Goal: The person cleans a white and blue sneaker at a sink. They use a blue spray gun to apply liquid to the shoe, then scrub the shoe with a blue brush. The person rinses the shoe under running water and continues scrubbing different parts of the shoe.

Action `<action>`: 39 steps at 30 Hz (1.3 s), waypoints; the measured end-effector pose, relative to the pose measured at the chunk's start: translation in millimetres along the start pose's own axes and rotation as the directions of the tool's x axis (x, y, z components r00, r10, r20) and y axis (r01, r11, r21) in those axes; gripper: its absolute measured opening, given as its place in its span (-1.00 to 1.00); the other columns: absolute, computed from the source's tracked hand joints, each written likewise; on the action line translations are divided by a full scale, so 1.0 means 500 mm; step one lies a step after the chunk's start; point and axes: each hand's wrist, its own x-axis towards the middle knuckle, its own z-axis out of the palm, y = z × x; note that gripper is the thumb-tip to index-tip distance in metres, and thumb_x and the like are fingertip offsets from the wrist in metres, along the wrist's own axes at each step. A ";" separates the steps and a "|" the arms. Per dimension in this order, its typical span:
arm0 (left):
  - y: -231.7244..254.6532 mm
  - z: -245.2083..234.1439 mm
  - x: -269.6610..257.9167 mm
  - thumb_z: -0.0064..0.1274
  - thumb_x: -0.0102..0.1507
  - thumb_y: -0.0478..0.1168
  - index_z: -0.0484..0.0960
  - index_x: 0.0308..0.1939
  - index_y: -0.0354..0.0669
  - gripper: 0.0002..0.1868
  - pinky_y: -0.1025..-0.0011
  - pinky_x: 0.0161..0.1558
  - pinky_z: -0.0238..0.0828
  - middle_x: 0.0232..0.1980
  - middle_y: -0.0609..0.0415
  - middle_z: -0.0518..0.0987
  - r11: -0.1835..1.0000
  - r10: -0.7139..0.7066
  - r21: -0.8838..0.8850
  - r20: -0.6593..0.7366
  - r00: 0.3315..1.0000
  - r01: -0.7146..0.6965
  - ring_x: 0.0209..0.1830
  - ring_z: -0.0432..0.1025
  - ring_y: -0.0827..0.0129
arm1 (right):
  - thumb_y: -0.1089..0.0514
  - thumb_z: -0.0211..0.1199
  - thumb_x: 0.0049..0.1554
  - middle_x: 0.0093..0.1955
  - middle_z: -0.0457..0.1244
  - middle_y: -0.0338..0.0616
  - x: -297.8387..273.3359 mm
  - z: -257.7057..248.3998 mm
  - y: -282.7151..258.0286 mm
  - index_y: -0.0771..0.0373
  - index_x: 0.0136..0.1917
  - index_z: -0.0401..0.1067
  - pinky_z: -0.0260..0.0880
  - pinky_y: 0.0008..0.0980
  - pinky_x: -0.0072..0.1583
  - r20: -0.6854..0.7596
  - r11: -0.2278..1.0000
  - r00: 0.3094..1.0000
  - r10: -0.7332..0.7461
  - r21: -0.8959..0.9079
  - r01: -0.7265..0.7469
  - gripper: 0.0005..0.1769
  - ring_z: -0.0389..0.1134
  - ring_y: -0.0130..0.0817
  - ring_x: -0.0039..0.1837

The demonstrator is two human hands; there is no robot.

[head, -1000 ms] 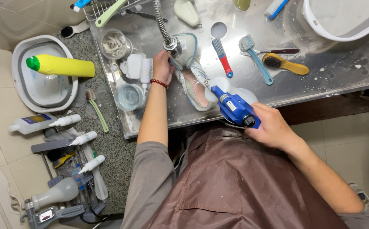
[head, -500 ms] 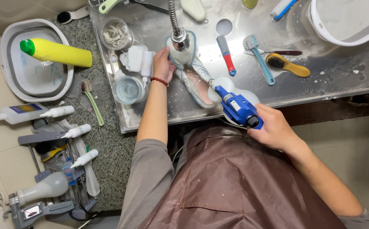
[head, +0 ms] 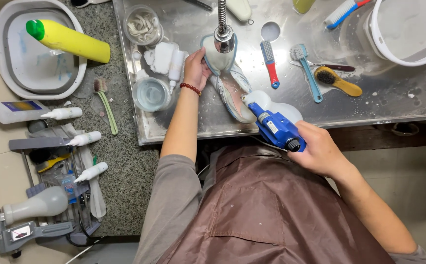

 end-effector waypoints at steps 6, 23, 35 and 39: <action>-0.002 -0.011 0.007 -0.06 0.42 -0.13 0.53 0.06 -0.37 -0.67 0.23 -0.16 0.60 -0.11 -0.09 0.65 1.000 0.003 -0.010 0.026 1.000 -0.002 -0.22 0.59 0.20 | 0.22 0.37 -0.23 -0.17 0.21 0.09 -0.005 -0.003 0.003 0.39 -0.13 0.31 0.32 -0.17 -0.10 0.031 1.000 0.999 -0.025 0.004 0.025 -0.59 0.28 0.08 -0.14; 0.001 -0.005 -0.018 -0.27 0.40 0.05 0.51 0.20 -0.32 -0.46 0.25 0.13 0.45 0.14 -0.09 0.63 0.999 -0.042 -0.016 0.210 0.977 0.047 0.04 0.54 0.23 | 0.23 0.34 -0.20 -0.13 0.25 0.11 0.003 0.002 -0.007 0.39 -0.05 0.38 0.35 -0.16 -0.03 -0.063 0.999 0.998 -0.024 -0.026 0.022 -0.58 0.32 0.11 -0.08; -0.001 0.015 -0.033 -0.20 0.40 -0.03 0.53 0.12 -0.32 -0.56 0.34 -0.02 0.49 0.03 -0.07 0.66 0.998 -0.016 0.058 0.156 0.988 0.007 -0.10 0.56 0.28 | 0.22 0.38 -0.21 -0.17 0.23 0.10 -0.025 0.016 0.012 0.38 -0.06 0.37 0.34 -0.16 -0.06 -0.034 0.996 0.997 0.068 -0.050 -0.069 -0.57 0.32 0.10 -0.11; -0.004 0.027 -0.045 -0.11 0.40 -0.11 0.61 0.04 -0.34 -0.64 0.38 -0.11 0.50 -0.10 -0.03 0.66 0.990 0.042 0.126 0.113 0.993 -0.057 -0.17 0.55 0.32 | 0.24 0.35 -0.19 -0.09 0.26 0.10 -0.016 0.004 -0.015 0.38 0.03 0.39 0.36 -0.17 0.00 -0.096 0.999 0.995 -0.034 -0.024 0.032 -0.53 0.33 0.11 -0.04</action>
